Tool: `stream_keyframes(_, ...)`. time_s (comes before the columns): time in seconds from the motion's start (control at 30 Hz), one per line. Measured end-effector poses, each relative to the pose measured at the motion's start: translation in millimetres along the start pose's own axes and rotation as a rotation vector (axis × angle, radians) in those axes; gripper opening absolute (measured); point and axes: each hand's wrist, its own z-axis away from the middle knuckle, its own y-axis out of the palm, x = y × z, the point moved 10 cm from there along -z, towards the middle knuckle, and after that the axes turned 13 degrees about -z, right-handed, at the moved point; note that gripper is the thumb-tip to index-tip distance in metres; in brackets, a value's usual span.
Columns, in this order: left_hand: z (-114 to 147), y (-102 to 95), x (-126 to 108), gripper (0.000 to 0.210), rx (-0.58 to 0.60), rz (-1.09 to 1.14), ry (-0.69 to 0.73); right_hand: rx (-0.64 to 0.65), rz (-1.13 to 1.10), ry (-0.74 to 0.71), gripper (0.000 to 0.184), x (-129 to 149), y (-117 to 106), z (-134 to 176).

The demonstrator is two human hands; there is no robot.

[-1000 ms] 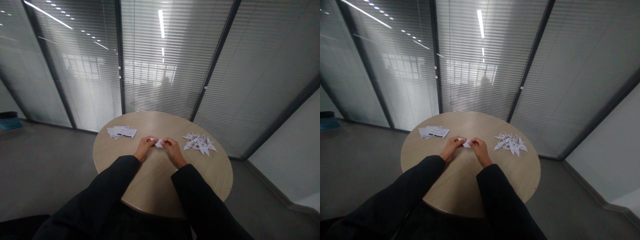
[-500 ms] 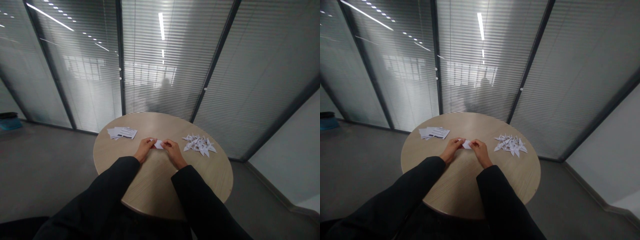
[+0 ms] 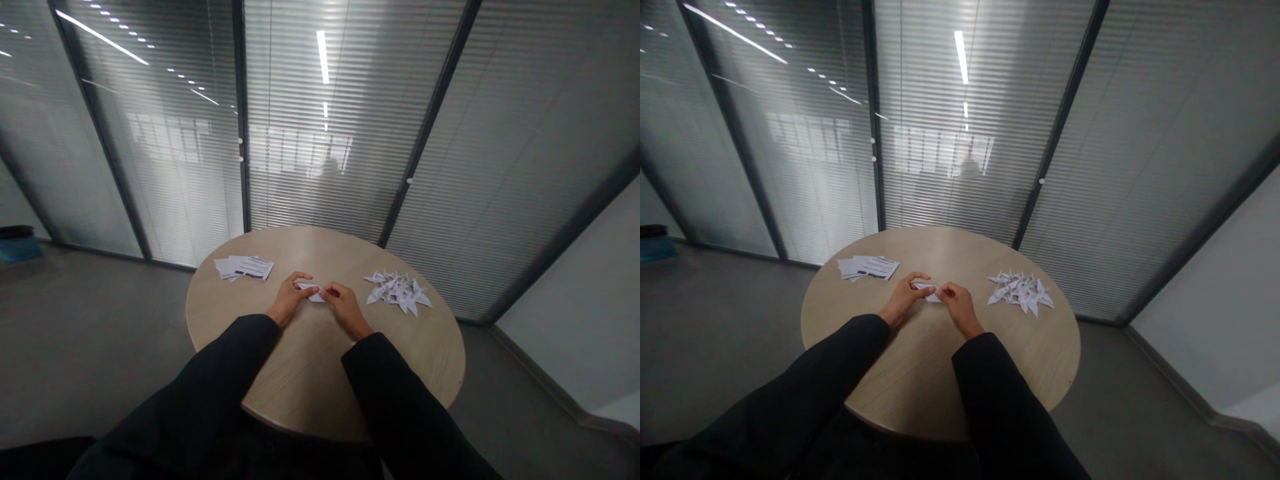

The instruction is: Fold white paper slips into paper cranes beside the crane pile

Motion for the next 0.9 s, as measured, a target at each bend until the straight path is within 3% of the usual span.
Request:
stream_keyframes(0.47,3.1,-4.1,-4.4,0.051,-0.045,0.011,0.012,-0.005,-0.081,0.067,0.025,-9.6,2.4,-0.8)
stream_keyframes(0.9,-0.3,-5.8,-1.3,0.050,-0.056,0.043,0.047,-0.083,-0.008,0.028,0.023,-5.2,-6.9,-1.6)
